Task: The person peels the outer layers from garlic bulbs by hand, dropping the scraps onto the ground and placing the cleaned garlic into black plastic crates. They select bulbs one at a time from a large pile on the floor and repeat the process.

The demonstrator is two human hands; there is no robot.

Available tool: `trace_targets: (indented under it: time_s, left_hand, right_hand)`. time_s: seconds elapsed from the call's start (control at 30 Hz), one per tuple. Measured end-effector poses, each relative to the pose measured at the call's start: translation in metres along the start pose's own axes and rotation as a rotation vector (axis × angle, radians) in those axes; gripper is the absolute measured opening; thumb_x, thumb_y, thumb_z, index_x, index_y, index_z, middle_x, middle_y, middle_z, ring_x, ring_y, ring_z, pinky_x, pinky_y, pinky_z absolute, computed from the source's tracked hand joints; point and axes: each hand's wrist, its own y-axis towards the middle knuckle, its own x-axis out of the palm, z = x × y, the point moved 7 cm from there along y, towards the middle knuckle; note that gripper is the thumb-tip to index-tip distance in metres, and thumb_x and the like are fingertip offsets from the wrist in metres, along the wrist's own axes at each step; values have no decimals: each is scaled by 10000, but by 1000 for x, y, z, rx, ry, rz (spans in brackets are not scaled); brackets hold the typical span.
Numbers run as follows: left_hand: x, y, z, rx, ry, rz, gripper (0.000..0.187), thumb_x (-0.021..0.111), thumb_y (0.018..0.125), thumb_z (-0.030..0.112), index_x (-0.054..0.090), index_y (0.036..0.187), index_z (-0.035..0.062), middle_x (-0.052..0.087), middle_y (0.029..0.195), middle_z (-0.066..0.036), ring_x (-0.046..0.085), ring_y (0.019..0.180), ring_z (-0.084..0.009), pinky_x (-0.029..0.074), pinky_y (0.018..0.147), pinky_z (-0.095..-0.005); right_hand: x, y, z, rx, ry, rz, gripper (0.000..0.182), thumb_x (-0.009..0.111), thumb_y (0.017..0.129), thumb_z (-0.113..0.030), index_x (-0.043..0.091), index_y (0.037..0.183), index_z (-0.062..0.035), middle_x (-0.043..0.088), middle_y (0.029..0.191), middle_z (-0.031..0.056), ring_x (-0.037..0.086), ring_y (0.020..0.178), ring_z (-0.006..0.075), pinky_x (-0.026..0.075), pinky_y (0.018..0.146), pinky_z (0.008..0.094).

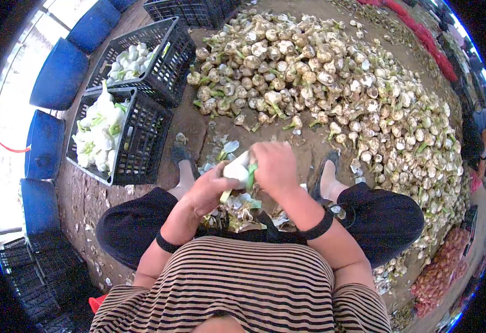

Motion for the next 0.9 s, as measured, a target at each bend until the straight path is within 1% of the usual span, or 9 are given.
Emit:
trace_targets:
  time_s: [0.07,0.13,0.27,0.37,0.47,0.6,0.67,0.83,0.9]
  left_hand:
    - [10,-10,2,57,88,-79,628,661,705,20,325,1233,-39,557,1060,-112,560,958,-171,456,819,-286]
    - [14,-11,5,164,45,-163,677,686,671,-34,311,1233,8,551,1081,-114,555,979,-170,444,851,-272]
    - [-3,-7,19,362,304,42,712,711,664,-29,299,1241,36,553,1094,-111,555,1006,-193,446,864,-294]
    - [-5,-11,30,520,798,253,712,737,672,35,314,1245,28,567,1090,-153,568,1018,-245,453,857,-324]
    - [8,-14,33,642,1108,282,725,754,645,63,346,1244,27,565,1072,-191,562,1008,-318,455,843,-362]
    - [7,-16,26,661,1228,265,785,748,602,48,344,1275,51,545,1095,-203,534,1007,-377,454,839,-413]
    - [5,-16,27,716,1155,307,735,724,618,18,359,1256,54,545,1097,-188,535,1043,-346,450,867,-386]
    - [-22,8,9,250,44,159,575,644,761,90,366,1261,43,563,1080,-71,563,977,-184,453,842,-299]
    - [-41,27,-14,134,-354,228,375,550,883,264,465,1193,72,588,1041,-30,573,898,-129,465,734,-265]
  right_hand:
    - [9,1,33,136,-126,-81,86,570,689,-95,594,770,-85,612,744,97,586,767,277,417,676,392]
    - [28,-17,66,248,-284,-489,128,588,711,-117,612,822,-57,635,806,121,603,808,296,439,689,401]
    - [27,-36,62,340,-189,-814,298,646,741,-210,614,960,-12,646,936,154,614,877,320,469,743,398]
    - [8,-19,28,350,829,-328,389,681,730,-264,602,1009,-6,633,957,180,611,873,340,474,765,380]
    - [-3,-11,-3,313,896,-344,394,671,748,-255,591,1055,-21,617,969,196,605,858,342,475,742,370]
    - [3,-3,1,250,475,-384,284,641,759,-186,612,977,-6,633,855,181,601,776,350,470,690,340]
    - [8,-3,11,214,550,-275,201,601,764,-120,625,924,-1,641,802,171,610,747,338,466,669,338]
    - [86,-50,85,858,1106,-140,253,571,730,-54,617,974,-4,645,830,181,625,797,292,467,704,336]
    - [82,-54,76,611,779,-215,290,555,718,-42,614,999,-9,637,852,204,620,823,320,471,720,351]
